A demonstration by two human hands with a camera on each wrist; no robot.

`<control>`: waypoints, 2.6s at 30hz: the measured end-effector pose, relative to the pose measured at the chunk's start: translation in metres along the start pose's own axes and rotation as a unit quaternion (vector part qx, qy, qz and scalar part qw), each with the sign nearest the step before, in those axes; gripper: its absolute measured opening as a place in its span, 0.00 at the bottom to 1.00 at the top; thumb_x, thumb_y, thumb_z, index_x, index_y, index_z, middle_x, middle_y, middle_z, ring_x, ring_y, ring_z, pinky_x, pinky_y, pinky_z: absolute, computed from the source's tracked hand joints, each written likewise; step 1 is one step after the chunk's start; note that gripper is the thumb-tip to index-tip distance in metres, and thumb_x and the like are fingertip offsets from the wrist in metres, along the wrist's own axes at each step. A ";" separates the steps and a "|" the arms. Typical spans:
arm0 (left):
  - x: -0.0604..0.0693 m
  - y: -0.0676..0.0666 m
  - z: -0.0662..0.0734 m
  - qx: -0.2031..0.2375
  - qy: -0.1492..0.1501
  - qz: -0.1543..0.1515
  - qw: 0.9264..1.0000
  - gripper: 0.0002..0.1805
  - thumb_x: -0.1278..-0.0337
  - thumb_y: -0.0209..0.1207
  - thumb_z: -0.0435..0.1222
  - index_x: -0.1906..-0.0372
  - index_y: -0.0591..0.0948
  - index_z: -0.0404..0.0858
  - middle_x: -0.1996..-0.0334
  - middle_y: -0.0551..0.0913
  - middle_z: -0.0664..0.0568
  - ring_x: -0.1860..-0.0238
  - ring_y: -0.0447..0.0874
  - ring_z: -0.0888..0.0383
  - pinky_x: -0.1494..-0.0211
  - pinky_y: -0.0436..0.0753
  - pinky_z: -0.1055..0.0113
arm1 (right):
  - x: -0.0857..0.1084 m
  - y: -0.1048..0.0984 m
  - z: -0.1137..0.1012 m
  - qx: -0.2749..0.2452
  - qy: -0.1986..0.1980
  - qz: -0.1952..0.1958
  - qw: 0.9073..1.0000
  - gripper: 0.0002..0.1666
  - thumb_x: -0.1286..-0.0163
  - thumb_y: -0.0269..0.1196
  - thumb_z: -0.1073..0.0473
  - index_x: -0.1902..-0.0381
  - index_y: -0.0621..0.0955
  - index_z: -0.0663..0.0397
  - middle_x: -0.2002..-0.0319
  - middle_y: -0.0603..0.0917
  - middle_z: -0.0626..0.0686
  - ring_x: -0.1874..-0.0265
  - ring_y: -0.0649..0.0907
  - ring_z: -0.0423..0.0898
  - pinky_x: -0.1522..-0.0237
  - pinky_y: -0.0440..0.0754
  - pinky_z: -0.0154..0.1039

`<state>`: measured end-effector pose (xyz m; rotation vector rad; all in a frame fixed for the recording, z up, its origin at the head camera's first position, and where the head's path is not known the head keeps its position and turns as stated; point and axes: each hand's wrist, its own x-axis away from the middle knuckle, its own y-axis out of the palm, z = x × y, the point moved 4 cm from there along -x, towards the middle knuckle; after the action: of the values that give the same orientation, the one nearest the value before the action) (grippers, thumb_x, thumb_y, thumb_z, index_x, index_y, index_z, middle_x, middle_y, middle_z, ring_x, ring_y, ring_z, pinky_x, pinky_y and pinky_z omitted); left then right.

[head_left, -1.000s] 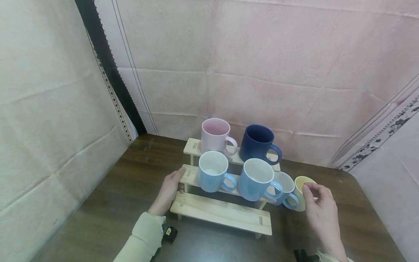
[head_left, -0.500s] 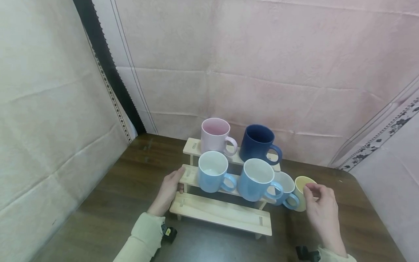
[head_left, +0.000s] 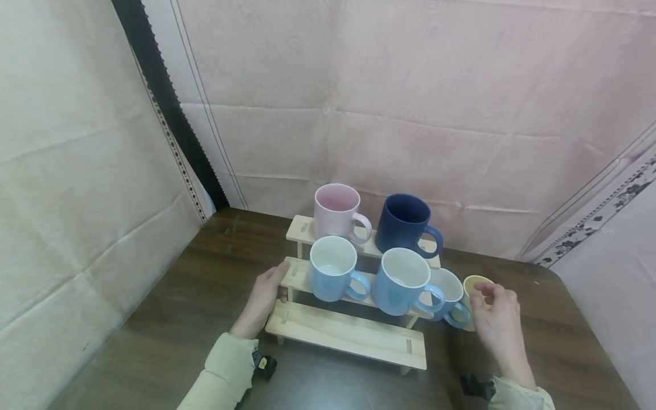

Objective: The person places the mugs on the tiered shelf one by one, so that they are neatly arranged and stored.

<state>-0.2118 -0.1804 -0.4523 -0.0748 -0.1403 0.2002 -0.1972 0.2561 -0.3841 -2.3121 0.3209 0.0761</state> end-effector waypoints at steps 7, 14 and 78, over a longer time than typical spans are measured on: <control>0.002 0.000 0.000 0.000 -0.003 -0.004 1.000 0.27 0.32 0.49 0.59 0.68 0.75 0.37 0.82 0.69 0.52 0.79 0.69 0.54 0.68 0.69 0.64 | 0.002 0.002 0.007 0.004 0.015 0.010 1.000 0.22 0.26 0.48 0.60 0.42 0.70 0.71 0.44 0.66 0.70 0.46 0.66 0.67 0.52 0.66 0.60; 0.002 -0.001 -0.001 0.005 -0.005 0.000 1.000 0.27 0.32 0.49 0.59 0.68 0.76 0.37 0.81 0.70 0.52 0.78 0.70 0.55 0.68 0.70 0.65 | -0.002 -0.006 0.011 0.015 0.016 0.037 0.999 0.21 0.28 0.48 0.64 0.42 0.71 0.71 0.45 0.66 0.71 0.45 0.65 0.68 0.52 0.64 0.61; 0.000 -0.001 -0.001 0.010 -0.008 -0.009 1.000 0.28 0.32 0.49 0.59 0.67 0.76 0.37 0.81 0.69 0.51 0.79 0.69 0.55 0.67 0.69 0.64 | 0.000 -0.026 0.075 0.122 0.004 -0.189 0.974 0.28 0.20 0.45 0.48 0.51 0.72 0.73 0.71 0.81 0.54 0.72 0.81 0.48 0.69 0.76 0.48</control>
<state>-0.2112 -0.1812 -0.4530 -0.0518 -0.1540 0.1834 -0.1877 0.3275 -0.4175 -2.0903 -0.1061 -0.1546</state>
